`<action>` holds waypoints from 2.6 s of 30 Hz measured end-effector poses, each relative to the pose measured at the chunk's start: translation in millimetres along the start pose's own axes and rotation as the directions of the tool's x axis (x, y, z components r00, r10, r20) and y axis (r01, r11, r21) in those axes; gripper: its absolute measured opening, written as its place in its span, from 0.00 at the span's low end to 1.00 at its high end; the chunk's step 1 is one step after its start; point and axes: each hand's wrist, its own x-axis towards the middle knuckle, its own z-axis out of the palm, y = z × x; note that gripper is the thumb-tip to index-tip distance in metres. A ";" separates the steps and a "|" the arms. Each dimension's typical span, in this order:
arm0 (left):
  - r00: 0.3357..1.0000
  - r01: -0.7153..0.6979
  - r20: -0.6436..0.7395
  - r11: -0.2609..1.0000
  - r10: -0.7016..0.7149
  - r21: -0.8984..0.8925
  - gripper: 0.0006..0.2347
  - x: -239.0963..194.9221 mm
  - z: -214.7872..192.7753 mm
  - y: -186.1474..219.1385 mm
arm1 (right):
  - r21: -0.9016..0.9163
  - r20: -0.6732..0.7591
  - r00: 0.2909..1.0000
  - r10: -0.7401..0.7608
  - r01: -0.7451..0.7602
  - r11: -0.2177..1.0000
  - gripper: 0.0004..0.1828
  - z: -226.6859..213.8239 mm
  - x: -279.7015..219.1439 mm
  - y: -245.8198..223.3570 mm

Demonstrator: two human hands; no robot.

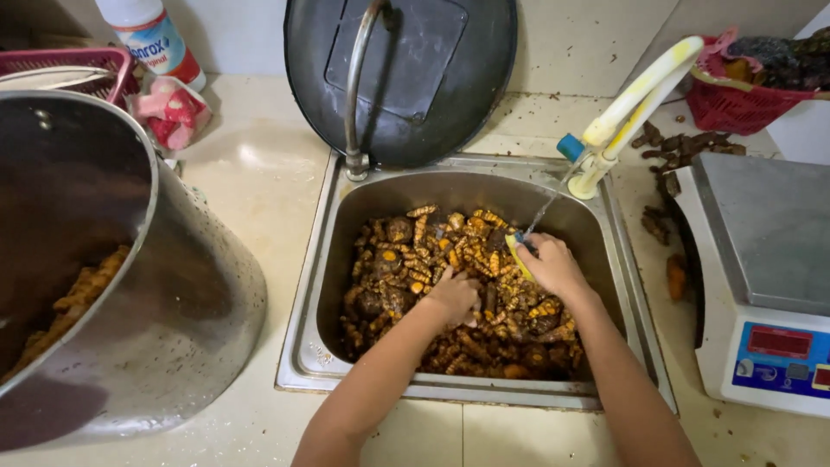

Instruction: Scrubbing and washing turmeric roots in a kitchen sink using a sponge and running water.

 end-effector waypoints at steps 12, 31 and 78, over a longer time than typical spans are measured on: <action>0.730 -0.138 -0.252 0.224 -0.636 -0.965 0.23 13.5 -99.0 -4.6 | -0.110 -0.457 0.743 -0.489 0.498 0.860 0.37 23.0 17.5 21.5; 0.859 -0.423 -0.253 -0.338 -0.446 -0.841 0.20 -21.3 -93.8 -21.5 | -0.526 -0.305 0.468 -0.829 0.643 0.557 0.28 20.2 -8.7 -26.0; 0.687 -0.612 -0.490 -0.063 -0.537 -0.789 0.15 13.6 -92.1 -4.7 | -0.133 -0.439 0.742 -0.506 0.503 0.854 0.31 36.3 9.8 4.7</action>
